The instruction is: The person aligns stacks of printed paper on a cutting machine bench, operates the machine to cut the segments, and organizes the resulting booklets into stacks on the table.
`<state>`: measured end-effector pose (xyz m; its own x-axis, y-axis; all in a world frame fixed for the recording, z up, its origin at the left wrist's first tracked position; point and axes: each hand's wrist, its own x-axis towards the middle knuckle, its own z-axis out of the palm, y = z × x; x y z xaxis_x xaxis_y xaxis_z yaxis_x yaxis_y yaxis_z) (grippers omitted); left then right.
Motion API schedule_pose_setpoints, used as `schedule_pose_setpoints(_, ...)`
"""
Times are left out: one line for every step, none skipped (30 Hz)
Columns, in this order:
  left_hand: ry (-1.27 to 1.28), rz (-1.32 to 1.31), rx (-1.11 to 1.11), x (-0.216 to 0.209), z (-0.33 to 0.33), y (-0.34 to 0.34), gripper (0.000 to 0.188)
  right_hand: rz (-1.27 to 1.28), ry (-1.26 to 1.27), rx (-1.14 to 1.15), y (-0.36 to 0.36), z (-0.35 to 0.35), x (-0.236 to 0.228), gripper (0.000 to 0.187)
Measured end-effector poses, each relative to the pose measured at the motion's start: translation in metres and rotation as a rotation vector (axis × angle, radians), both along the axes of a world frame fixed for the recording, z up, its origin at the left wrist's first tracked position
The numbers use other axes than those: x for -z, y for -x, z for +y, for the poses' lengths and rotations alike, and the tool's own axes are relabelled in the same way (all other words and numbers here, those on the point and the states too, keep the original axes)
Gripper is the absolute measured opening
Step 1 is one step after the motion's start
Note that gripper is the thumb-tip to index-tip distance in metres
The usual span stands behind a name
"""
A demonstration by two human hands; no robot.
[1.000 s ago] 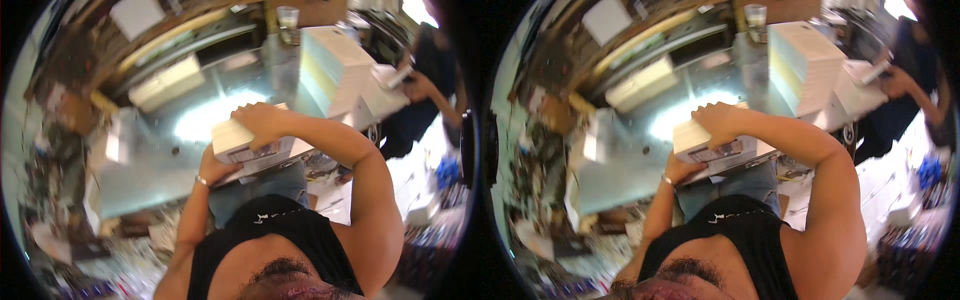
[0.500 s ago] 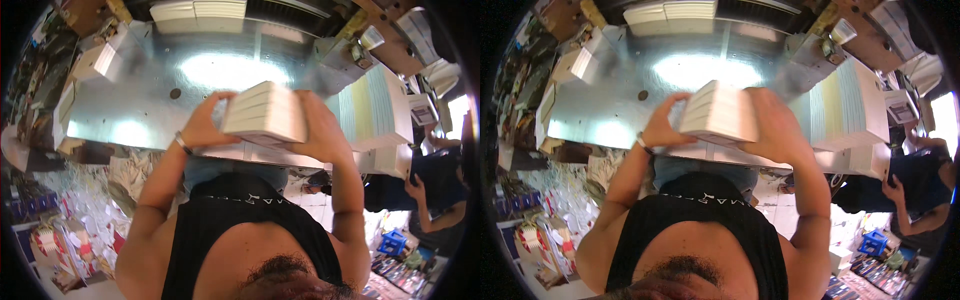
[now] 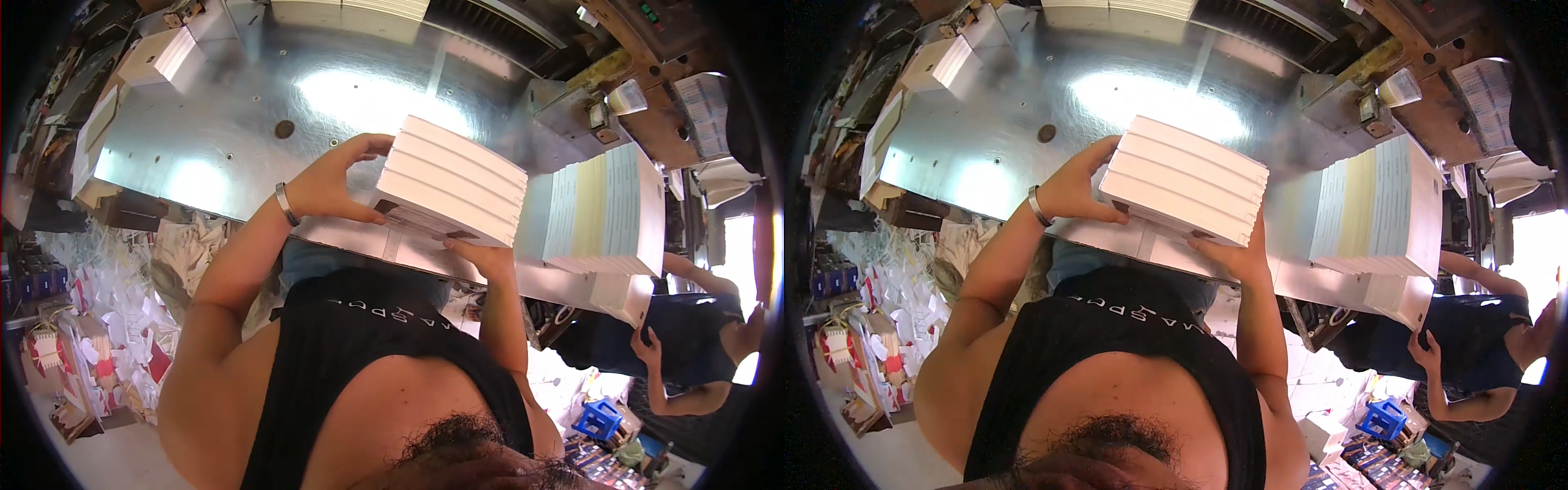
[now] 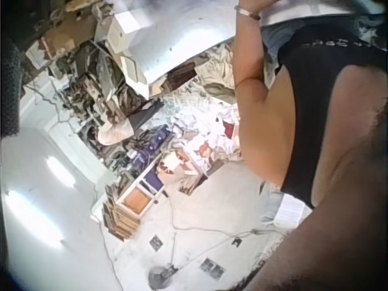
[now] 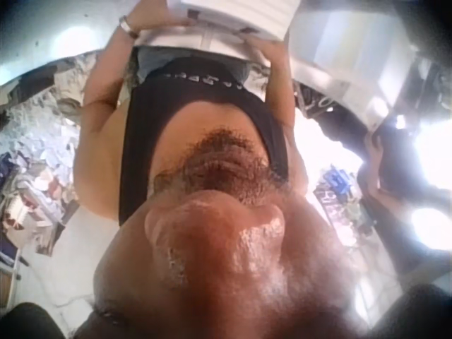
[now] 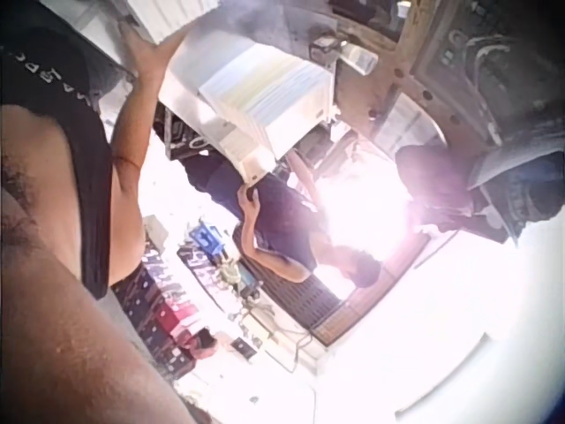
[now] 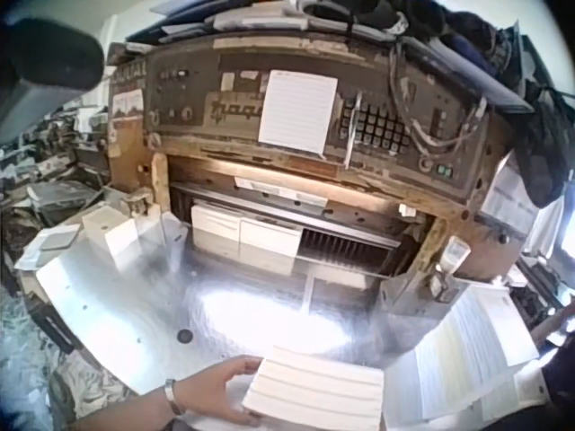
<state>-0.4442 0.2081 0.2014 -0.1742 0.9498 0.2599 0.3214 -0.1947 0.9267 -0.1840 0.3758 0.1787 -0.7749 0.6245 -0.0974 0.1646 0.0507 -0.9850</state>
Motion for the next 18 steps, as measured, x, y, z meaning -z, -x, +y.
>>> schedule_pose_setpoints(-0.002, -0.004, -0.001, 0.004, 0.001, 0.000, 0.094, -0.004, -0.002, -0.001, -0.005, 0.003, 0.003, 0.094)
schedule_pose_setpoints(-0.004, -0.013, -0.006, 0.007, 0.001, 0.001, 0.094, -0.023, -0.114, -0.013, -0.010, 0.007, 0.006, 0.094)
schedule_pose_setpoints(-0.002, -0.021, -0.010, 0.009, 0.001, 0.000, 0.094, -0.040, -0.222, -0.024, -0.014, 0.008, 0.009, 0.094)
schedule_pose_setpoints(-0.002, -0.025, -0.011, 0.010, 0.002, 0.001, 0.094, -0.045, -0.222, -0.026, -0.016, 0.008, 0.012, 0.094)
schedule_pose_setpoints(-0.017, -0.016, -0.014, 0.010, 0.004, 0.002, 0.093, 0.043, -0.162, 0.002, -0.017, 0.008, 0.014, 0.095)
schedule_pose_setpoints(-0.031, -0.010, -0.013, 0.011, 0.005, 0.002, 0.093, 0.127, -0.099, 0.034, -0.019, 0.004, 0.014, 0.097)
schedule_pose_setpoints(-0.029, -0.018, -0.010, 0.011, 0.006, 0.002, 0.093, 0.119, -0.098, 0.037, -0.020, 0.001, 0.012, 0.097)
schedule_pose_setpoints(-0.048, -0.017, -0.004, 0.011, 0.008, 0.003, 0.092, 0.127, -0.064, 0.069, -0.019, -0.002, 0.008, 0.097)
schedule_pose_setpoints(-0.073, -0.010, 0.000, 0.010, 0.011, 0.005, 0.092, 0.142, -0.036, 0.098, -0.015, -0.001, 0.005, 0.097)
schedule_pose_setpoints(-0.079, -0.011, 0.002, 0.008, 0.013, 0.004, 0.092, 0.141, -0.042, 0.100, -0.019, 0.000, 0.006, 0.097)
schedule_pose_setpoints(-0.045, -0.058, 0.023, 0.007, 0.014, 0.002, 0.092, 0.132, -0.162, 0.089, -0.027, -0.002, 0.009, 0.096)
schedule_pose_setpoints(-0.015, -0.106, 0.040, 0.004, 0.017, 0.002, 0.092, 0.123, -0.286, 0.074, -0.034, -0.003, 0.009, 0.095)
schedule_pose_setpoints(-0.011, -0.107, 0.050, -0.001, 0.023, -0.002, 0.097, 0.222, -0.163, 0.125, -0.035, -0.016, 0.001, 0.086)
schedule_pose_setpoints(-0.020, -0.110, 0.054, -0.007, 0.032, -0.005, 0.097, 0.219, -0.173, 0.127, -0.034, -0.024, -0.008, 0.086)
schedule_pose_setpoints(0.065, -0.236, 0.044, -0.015, 0.038, -0.010, 0.098, 0.295, -0.051, 0.202, -0.032, -0.032, -0.016, 0.082)
schedule_pose_setpoints(0.151, -0.364, 0.046, -0.021, 0.047, -0.016, 0.099, 0.369, 0.069, 0.287, -0.034, -0.039, -0.021, 0.078)
schedule_pose_setpoints(0.178, -0.361, 0.037, -0.015, 0.060, -0.020, 0.104, 0.336, 0.011, 0.310, -0.041, -0.041, -0.015, 0.068)
schedule_pose_setpoints(0.172, -0.359, 0.048, -0.011, 0.075, -0.021, 0.104, 0.337, 0.002, 0.319, -0.045, -0.045, -0.014, 0.068)
